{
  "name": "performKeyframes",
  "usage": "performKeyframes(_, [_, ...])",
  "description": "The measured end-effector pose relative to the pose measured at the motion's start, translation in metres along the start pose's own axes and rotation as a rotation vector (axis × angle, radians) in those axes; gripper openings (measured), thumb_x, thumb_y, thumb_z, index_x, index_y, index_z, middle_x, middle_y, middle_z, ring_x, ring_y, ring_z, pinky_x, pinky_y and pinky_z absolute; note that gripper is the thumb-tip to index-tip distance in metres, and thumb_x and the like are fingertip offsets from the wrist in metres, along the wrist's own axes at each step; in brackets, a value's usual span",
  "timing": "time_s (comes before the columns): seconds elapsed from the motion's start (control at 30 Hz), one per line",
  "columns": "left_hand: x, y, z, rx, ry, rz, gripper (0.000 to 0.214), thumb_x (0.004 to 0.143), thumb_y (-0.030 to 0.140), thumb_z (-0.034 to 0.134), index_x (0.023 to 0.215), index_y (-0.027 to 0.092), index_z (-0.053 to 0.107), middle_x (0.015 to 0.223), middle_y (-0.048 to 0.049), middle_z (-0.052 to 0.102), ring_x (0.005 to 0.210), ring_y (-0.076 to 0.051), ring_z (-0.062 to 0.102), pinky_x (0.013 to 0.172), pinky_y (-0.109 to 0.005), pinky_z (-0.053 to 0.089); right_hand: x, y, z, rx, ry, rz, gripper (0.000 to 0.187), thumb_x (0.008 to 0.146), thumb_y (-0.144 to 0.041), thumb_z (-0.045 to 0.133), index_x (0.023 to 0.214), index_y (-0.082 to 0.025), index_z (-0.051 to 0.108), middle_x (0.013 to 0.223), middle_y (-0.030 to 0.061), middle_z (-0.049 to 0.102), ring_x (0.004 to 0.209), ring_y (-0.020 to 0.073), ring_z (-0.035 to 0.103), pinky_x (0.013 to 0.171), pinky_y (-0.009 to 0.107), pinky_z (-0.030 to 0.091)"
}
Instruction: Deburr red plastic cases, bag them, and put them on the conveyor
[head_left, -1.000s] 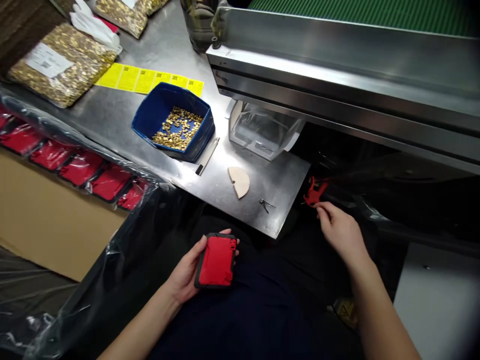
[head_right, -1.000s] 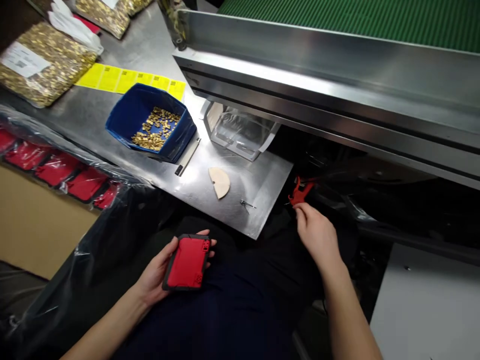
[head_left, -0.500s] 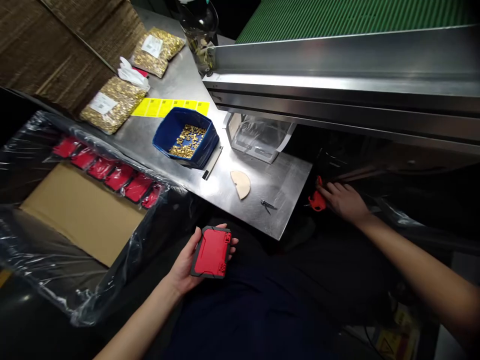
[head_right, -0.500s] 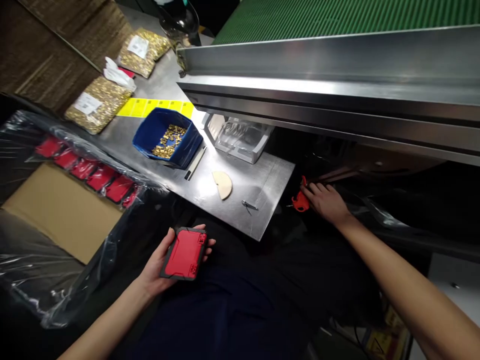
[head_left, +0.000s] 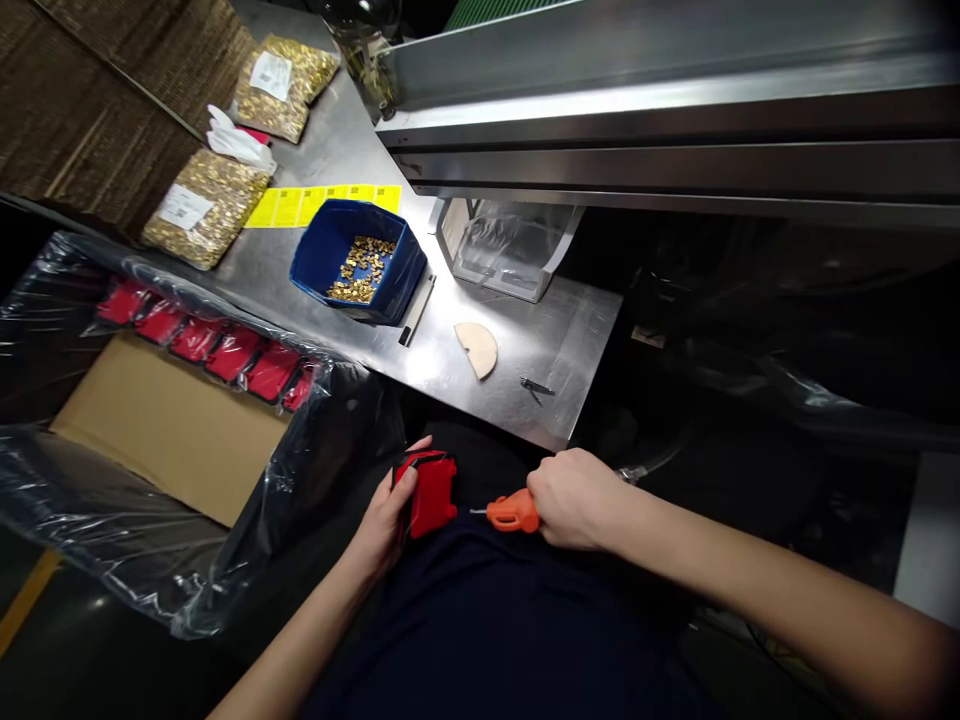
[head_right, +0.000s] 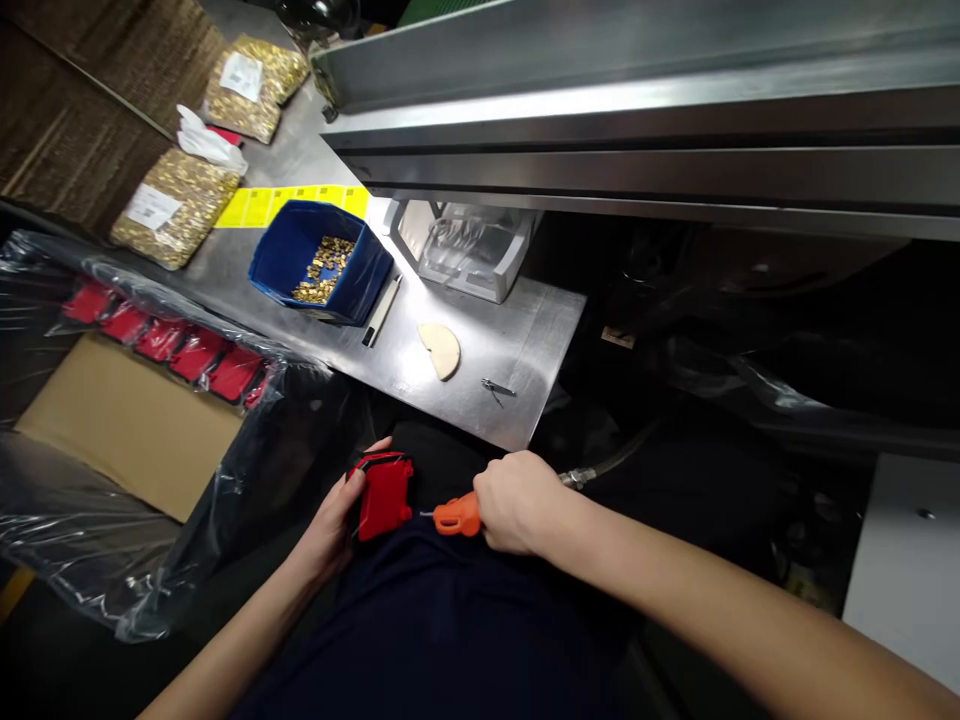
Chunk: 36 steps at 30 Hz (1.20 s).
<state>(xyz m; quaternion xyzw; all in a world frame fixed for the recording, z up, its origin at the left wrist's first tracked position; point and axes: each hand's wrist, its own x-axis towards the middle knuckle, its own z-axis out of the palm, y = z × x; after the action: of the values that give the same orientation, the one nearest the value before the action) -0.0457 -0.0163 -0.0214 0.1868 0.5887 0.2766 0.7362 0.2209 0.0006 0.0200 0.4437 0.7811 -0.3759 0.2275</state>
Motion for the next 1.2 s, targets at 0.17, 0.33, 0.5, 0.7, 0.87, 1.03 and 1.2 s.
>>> performKeyframes(0.17, [-0.003,0.006,-0.001,0.114,-0.112,-0.039,0.072,0.085,0.044,0.078,0.148,0.02,0.052,0.131,-0.015,0.069,0.113,-0.033,0.067,0.096,-0.042,0.055,-0.006,0.004,-0.004,-0.021,-0.022,0.043,0.015,0.076,-0.027,0.067,0.08,-0.016,0.076,0.078,0.0121,0.076,0.073,0.0267,0.074,0.063,0.03,0.047])
performKeyframes(0.33, [-0.007,0.034,0.013,0.584,-0.275,0.2,0.096,0.066,0.016,0.09,0.152,0.025,0.049,0.151,-0.011,0.054,0.144,-0.04,0.041,0.126,-0.05,0.018,-0.026,0.036,-0.027,-0.049,-0.042,0.092,0.005,0.068,-0.021,0.066,0.067,-0.02,0.071,0.065,0.0065,0.072,0.059,0.0249,0.07,0.051,0.029,0.039])
performKeyframes(0.5, [0.007,0.039,0.038,0.64,-0.535,0.295,0.088,0.063,0.004,0.08,0.147,0.017,0.055,0.141,-0.0146,0.062,0.144,-0.045,0.038,0.126,-0.054,0.007,-0.017,0.033,-0.057,-0.032,0.021,0.161,0.011,0.067,-0.025,0.07,0.058,-0.022,0.066,0.056,0.0051,0.065,0.056,0.0234,0.068,0.05,0.029,0.038])
performKeyframes(0.7, [0.02,0.047,0.014,0.613,-0.434,0.132,0.099,0.074,0.029,0.085,0.159,0.03,0.035,0.132,-0.0123,0.068,0.125,-0.041,0.06,0.117,-0.056,0.035,-0.021,0.022,-0.066,-0.029,0.033,0.169,0.008,0.067,-0.025,0.071,0.062,-0.02,0.066,0.058,0.0046,0.065,0.058,0.0224,0.067,0.053,0.029,0.038])
performKeyframes(0.87, [0.02,0.027,-0.003,-0.103,-0.319,-0.246,0.086,0.091,0.053,0.063,0.161,0.024,0.021,0.126,-0.021,0.071,0.107,-0.04,0.072,0.092,-0.051,0.056,-0.062,0.068,-0.028,-0.055,0.21,0.057,0.009,0.079,-0.022,0.065,0.088,-0.02,0.069,0.089,0.0058,0.071,0.085,0.0227,0.067,0.084,0.035,0.046])
performKeyframes(1.03, [0.021,0.012,0.016,-0.037,-0.308,-0.195,0.073,0.089,0.041,0.071,0.152,0.024,0.038,0.126,-0.0185,0.072,0.102,-0.035,0.074,0.085,-0.041,0.059,-0.047,0.158,0.002,-0.316,0.31,0.359,0.039,0.094,-0.024,0.059,0.133,-0.02,0.06,0.128,0.0178,0.059,0.11,0.031,0.059,0.091,0.039,0.043])
performKeyframes(1.2, [0.022,0.013,0.025,-0.029,-0.251,-0.191,0.072,0.086,0.044,0.075,0.148,0.025,0.045,0.121,-0.0166,0.074,0.099,-0.035,0.074,0.083,-0.043,0.06,0.002,0.229,0.006,-0.359,0.296,0.513,0.04,0.103,-0.018,0.047,0.142,-0.016,0.05,0.13,0.0165,0.059,0.101,0.0251,0.063,0.08,0.036,0.05])
